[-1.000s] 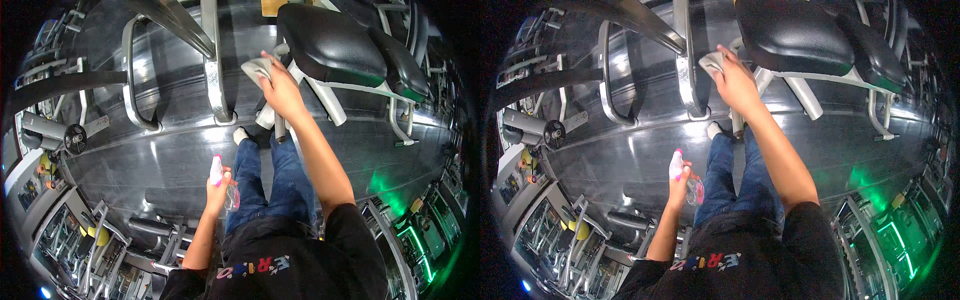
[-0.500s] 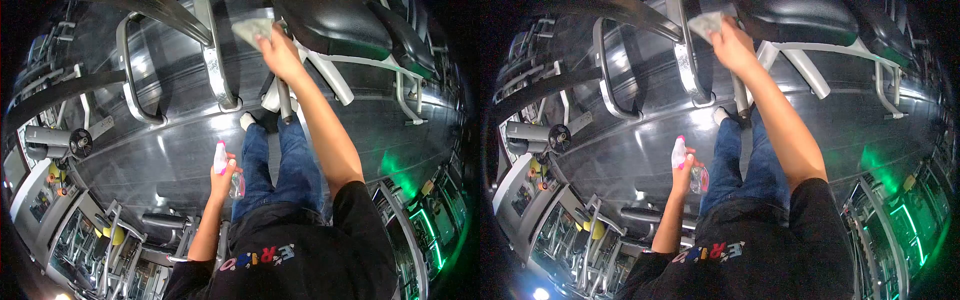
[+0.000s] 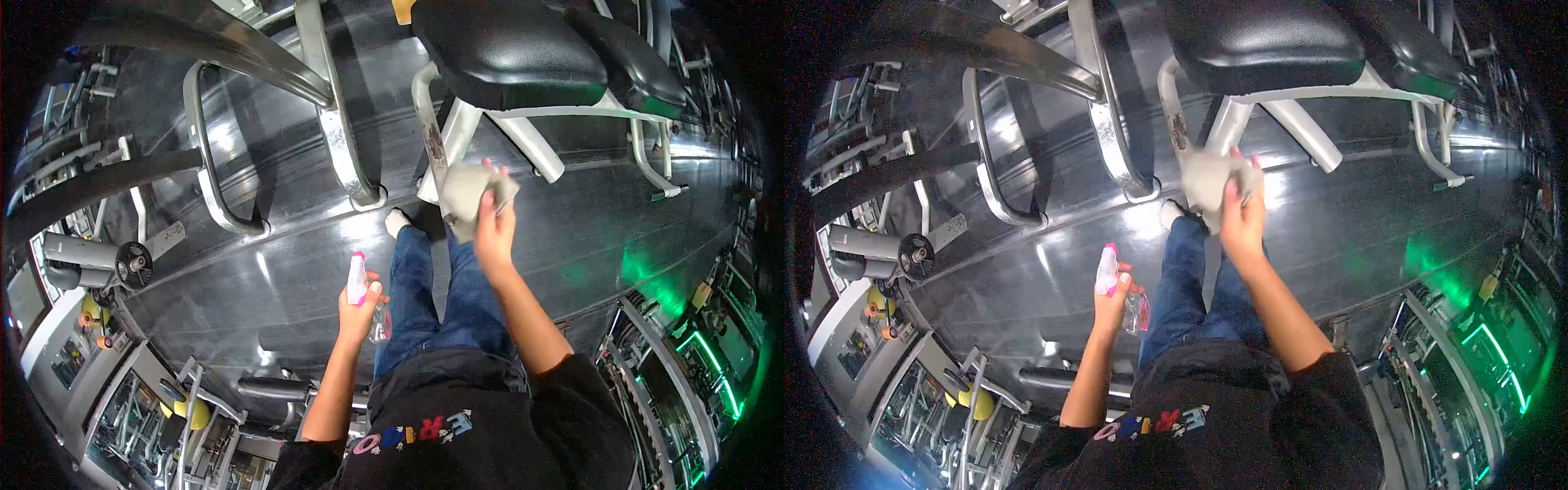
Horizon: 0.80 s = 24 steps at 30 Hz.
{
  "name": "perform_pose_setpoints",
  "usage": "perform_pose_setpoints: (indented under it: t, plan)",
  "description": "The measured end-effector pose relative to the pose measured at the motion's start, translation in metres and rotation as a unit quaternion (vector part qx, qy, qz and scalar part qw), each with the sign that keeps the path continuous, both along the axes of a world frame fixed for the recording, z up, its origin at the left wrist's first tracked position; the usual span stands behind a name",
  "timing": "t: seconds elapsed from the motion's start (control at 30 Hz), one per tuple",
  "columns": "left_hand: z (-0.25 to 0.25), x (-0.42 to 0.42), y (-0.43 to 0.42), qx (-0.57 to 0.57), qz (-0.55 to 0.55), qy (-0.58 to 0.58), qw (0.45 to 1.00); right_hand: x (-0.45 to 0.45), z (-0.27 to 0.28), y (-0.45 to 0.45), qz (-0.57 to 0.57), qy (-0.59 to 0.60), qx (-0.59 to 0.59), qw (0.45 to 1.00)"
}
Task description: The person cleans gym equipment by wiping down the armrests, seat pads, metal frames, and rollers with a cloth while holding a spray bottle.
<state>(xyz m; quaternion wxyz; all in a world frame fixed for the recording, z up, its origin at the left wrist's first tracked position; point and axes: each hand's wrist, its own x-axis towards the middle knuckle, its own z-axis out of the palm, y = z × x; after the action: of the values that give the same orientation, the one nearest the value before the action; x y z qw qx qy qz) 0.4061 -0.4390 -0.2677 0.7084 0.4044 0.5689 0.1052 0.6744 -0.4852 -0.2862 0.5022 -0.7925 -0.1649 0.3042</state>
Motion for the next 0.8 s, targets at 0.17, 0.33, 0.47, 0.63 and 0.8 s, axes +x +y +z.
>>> perform_pose_setpoints:
  t: [0.17,0.33,0.47,0.63,0.8]
  plan:
    - [0.006,0.000,-0.003,-0.010,0.007,0.013,1.000,0.032,-0.016,0.054,-0.257,0.271,0.162,0.913]
    - [-0.003,-0.007,-0.012,-0.025,-0.008,0.018,1.000,0.055,-0.044,0.132,-0.226,0.321,0.120,0.912]
    - [-0.002,-0.003,-0.016,-0.014,-0.056,0.053,0.997,0.041,-0.041,0.142,-0.168,0.321,0.179,0.915]
    - [-0.005,0.010,-0.019,-0.021,-0.072,0.046,0.996,0.044,-0.024,0.122,-0.058,0.171,0.070,0.981]
    - [0.005,0.015,-0.014,0.040,-0.156,0.057,0.985,0.047,-0.035,0.139,-0.019,0.141,0.065,0.988]
